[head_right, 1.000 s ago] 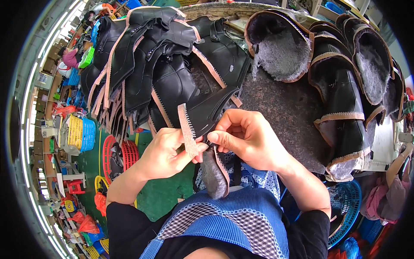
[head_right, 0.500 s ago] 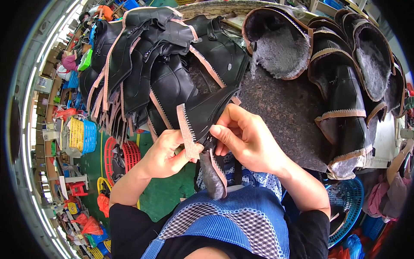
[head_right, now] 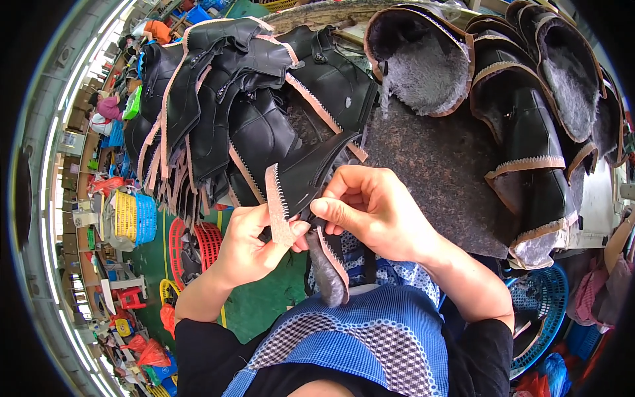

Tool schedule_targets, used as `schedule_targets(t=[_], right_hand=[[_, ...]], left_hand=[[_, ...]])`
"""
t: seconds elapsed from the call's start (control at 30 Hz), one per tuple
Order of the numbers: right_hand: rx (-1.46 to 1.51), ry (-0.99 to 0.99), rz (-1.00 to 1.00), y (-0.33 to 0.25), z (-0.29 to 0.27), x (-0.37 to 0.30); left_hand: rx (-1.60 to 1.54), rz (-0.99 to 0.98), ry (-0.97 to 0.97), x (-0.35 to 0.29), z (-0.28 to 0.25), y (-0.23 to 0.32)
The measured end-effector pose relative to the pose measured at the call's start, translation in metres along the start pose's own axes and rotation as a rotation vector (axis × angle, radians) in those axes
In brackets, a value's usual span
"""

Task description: Assembling shoe upper parts by manually attaching linings and fasteners.

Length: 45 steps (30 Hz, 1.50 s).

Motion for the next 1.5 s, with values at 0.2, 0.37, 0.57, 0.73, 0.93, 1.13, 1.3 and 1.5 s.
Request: schedule_targets(t=[0.2,0.37,0.57,0.73,0.93,1.13,1.3,1.5], right_hand=[[-0.011,-0.039,-0.026,0.000,0.000,0.000],[-0.055,-0.012,-0.034,-0.001,0.001,0.000],[-0.064,0.049,-0.042,0.001,0.000,-0.001],[-0.080,0.056,-0.060,0.004,0.001,-0.001],[-0.978,0.287,-0.752,-0.006,0.012,-0.013],[-1.134,0.344,-0.433,0.001,-0.014,-0.016],[-0.776,0.507,-0.350,0.007,-0.070,0.001],[-0.342,0.011,-0.257,0.009,-0.032,0.004]], left_hand=[[-0.056,-0.006,-0.011,0.002,0.000,0.000],[-0.006,0.019,-0.034,0.003,0.001,-0.001],[-0.011,0.064,-0.120,0.002,0.001,-0.011],[-0.074,0.026,-0.077,0.004,0.004,-0.008],[-0.314,0.107,0.124,0.012,0.014,-0.012],[-0.340,-0.051,-0.193,0.007,0.037,-0.039],[-0.584,0.061,-0.180,-0.013,0.040,-0.044],[-0.614,0.218,0.203,-0.024,0.034,-0.076]])
Point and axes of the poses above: each hand's wrist, its own x-axis towards the middle knuckle, its own z-axis out of the palm, y = z × x, the point moved 4 cm from there along x, towards the middle knuckle, and after that the axes turned 6 degrees about -y, right-handed, at the moved point
